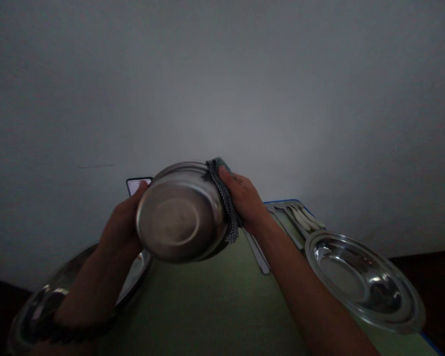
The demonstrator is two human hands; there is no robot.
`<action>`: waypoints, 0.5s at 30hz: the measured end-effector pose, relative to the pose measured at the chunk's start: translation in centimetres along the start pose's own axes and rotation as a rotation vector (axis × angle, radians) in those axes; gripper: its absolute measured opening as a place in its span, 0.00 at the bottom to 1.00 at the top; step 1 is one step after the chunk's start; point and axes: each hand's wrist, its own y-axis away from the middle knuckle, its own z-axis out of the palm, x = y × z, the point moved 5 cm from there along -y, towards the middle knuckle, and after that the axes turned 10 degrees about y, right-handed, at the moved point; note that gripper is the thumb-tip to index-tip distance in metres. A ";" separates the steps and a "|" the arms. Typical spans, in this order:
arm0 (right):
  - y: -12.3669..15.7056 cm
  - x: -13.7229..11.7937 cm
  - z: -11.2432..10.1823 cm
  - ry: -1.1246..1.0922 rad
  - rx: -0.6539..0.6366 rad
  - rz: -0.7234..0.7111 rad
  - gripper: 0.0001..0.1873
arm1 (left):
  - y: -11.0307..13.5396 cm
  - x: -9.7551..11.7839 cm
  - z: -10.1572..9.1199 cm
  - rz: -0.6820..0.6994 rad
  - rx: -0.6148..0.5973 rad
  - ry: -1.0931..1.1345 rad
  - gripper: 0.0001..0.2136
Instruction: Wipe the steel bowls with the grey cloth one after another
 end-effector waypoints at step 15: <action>1.3 -0.8 0.7 0.227 -0.392 0.014 0.18 | 1.9 -0.6 1.3 -0.103 -0.404 -0.461 0.14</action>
